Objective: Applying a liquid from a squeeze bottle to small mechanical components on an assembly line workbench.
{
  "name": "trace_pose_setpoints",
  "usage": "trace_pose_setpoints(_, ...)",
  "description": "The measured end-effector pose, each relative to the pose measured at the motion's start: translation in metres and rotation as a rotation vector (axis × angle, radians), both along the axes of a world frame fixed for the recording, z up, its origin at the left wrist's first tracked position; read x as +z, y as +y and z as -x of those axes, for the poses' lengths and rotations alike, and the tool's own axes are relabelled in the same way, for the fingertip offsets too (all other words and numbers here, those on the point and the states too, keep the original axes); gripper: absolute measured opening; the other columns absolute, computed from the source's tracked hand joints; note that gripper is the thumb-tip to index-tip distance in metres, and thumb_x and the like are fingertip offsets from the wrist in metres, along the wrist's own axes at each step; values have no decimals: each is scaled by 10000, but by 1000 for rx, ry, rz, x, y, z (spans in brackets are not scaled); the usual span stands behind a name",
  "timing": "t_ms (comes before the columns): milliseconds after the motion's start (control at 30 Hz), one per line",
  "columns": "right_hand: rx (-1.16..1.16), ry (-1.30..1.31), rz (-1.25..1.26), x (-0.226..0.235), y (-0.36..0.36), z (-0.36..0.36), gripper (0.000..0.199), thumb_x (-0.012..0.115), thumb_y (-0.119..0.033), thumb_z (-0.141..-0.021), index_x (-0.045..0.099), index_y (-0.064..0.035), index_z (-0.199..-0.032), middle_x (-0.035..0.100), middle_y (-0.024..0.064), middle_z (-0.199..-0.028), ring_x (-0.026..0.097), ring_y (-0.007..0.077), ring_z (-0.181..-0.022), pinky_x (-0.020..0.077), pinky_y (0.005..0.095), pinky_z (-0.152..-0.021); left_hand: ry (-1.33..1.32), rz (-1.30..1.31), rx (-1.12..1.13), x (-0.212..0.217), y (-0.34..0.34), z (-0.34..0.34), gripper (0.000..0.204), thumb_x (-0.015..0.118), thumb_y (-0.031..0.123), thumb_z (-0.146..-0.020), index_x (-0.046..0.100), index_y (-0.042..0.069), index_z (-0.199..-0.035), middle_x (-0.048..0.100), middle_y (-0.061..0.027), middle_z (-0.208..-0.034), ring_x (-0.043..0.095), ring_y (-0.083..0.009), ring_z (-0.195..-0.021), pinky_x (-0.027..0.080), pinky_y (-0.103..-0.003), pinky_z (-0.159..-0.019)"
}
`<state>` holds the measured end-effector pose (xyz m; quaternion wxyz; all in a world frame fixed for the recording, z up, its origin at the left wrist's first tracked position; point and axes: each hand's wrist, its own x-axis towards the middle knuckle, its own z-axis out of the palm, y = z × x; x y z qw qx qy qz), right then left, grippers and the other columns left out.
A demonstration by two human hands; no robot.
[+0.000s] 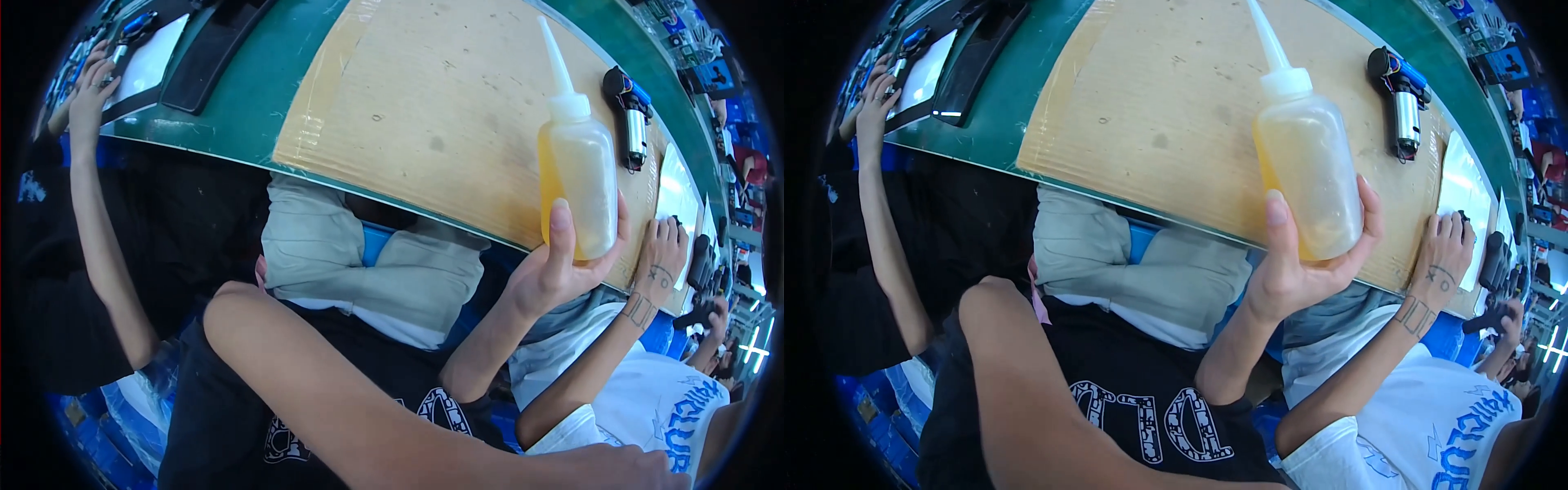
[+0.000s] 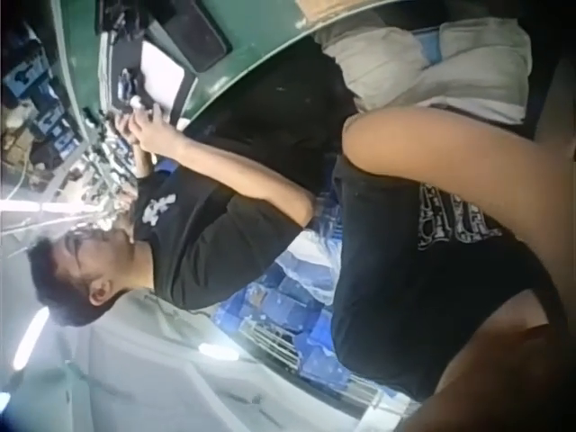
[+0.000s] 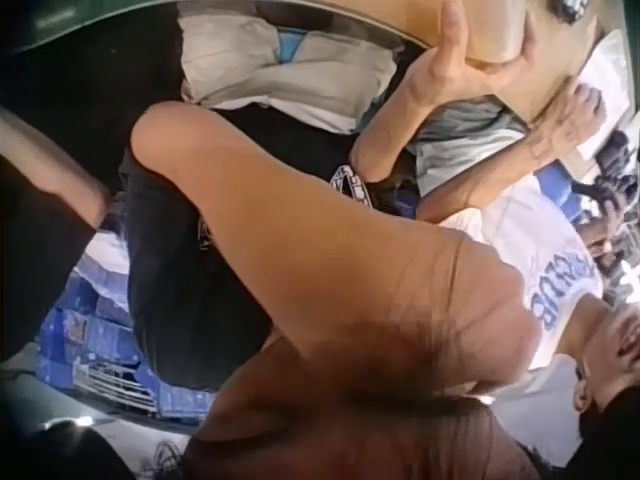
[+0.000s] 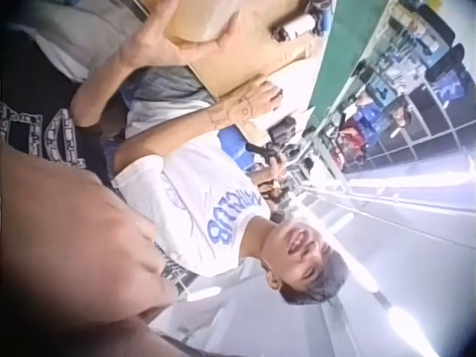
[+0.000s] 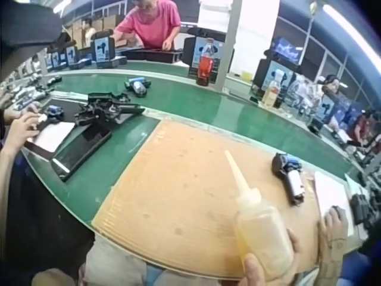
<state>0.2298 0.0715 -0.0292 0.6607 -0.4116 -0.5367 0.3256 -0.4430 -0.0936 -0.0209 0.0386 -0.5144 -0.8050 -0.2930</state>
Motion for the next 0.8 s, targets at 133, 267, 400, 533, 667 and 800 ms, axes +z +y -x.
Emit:
trace_pose_setpoints(133,2,-5,-8,-6,-4,2,647,790,-32,-803,482,22,-1370,586,170,-1287,603,275,-1203,485,396,-1062,223,24,-25,-11,-5,17,414,420,80,-1042,493,-45,-1429,525,-143,-1461,568,-240,-1289,514,-339,-1045)
trace_pose_setpoints(267,-12,48,17,3,-4,6,770,863,-46,-715,469,5,-1375,580,150,-1275,616,257,-1176,489,357,-1036,227,37,-138,17,-4,-18,409,431,89,-1038,477,-26,-1428,544,-151,-1408,597,-249,-1228,537,-339,-992)
trace_pose_setpoints(400,-4,28,-15,-2,1,4,655,793,-42,-806,480,14,-1379,583,167,-1282,594,272,-1210,478,394,-1067,-278,100,-590,70,39,-220,311,488,118,-985,540,-28,-1255,588,-174,-1236,624,-291,-1089,535,-371,-892)
trace_pose_setpoints(533,4,50,-19,-4,2,9,654,794,-50,-808,480,17,-1378,581,168,-1282,595,272,-1203,484,392,-1056,-763,169,-987,133,71,-455,240,544,148,-933,604,-30,-1083,632,-196,-1063,650,-333,-949,533,-403,-792)
trace_pose_setpoints(667,-23,25,-14,-3,-5,-3,649,787,-47,-809,478,22,-1375,580,171,-1284,595,276,-1198,476,397,-1062,-1311,220,-1410,160,97,-602,222,600,178,-881,667,-32,-910,676,-218,-891,677,-376,-810,531,-436,-691)
trace_pose_setpoints(800,-24,5,-37,-8,-1,-4,657,776,-47,-804,468,26,-1380,576,175,-1287,588,281,-1204,457,403,-1078,-1632,111,-1577,162,104,-605,260,606,210,-863,698,-26,-805,688,-226,-765,682,-406,-723,524,-465,-622)
